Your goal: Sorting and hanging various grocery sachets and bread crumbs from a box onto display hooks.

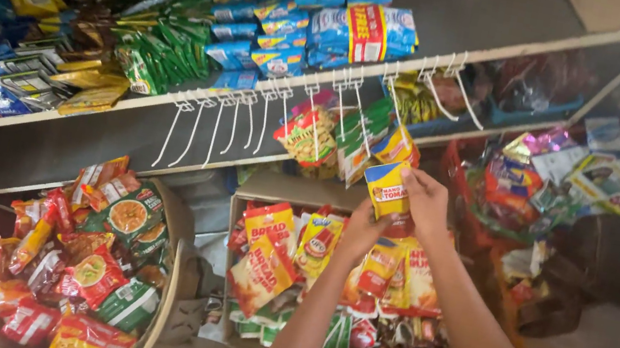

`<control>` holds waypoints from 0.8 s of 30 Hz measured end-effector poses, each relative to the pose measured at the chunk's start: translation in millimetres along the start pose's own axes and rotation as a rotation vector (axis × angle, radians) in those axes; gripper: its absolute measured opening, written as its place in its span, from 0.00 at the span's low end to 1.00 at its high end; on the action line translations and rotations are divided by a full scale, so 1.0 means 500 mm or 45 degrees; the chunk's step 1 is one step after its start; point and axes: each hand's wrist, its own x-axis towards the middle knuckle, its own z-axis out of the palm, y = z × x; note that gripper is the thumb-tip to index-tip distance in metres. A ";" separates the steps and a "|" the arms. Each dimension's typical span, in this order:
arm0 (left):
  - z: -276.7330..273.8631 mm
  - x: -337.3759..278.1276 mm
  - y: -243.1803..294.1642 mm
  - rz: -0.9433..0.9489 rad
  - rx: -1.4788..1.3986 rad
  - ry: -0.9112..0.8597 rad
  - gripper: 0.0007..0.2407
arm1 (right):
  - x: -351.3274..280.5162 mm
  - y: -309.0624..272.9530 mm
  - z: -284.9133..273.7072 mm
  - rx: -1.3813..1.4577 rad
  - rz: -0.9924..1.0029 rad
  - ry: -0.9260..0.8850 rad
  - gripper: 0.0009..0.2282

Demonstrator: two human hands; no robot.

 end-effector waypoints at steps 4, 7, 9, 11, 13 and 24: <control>0.020 0.027 0.033 0.044 0.001 0.071 0.17 | 0.034 -0.036 0.006 -0.025 -0.017 -0.024 0.16; 0.032 0.040 0.045 0.064 -0.062 0.077 0.17 | 0.053 -0.052 0.006 0.026 0.079 -0.043 0.16; 0.038 0.047 0.032 0.029 -0.066 0.102 0.16 | 0.067 -0.038 0.002 0.039 0.101 -0.051 0.15; 0.041 0.058 0.007 0.047 -0.141 0.096 0.16 | 0.073 -0.024 -0.004 0.042 0.080 -0.065 0.15; 0.043 0.061 0.011 0.067 -0.218 0.088 0.16 | 0.076 -0.028 -0.005 0.044 0.057 -0.078 0.14; 0.045 0.079 0.016 0.097 0.027 0.200 0.16 | 0.076 -0.092 0.006 0.028 0.335 -0.167 0.13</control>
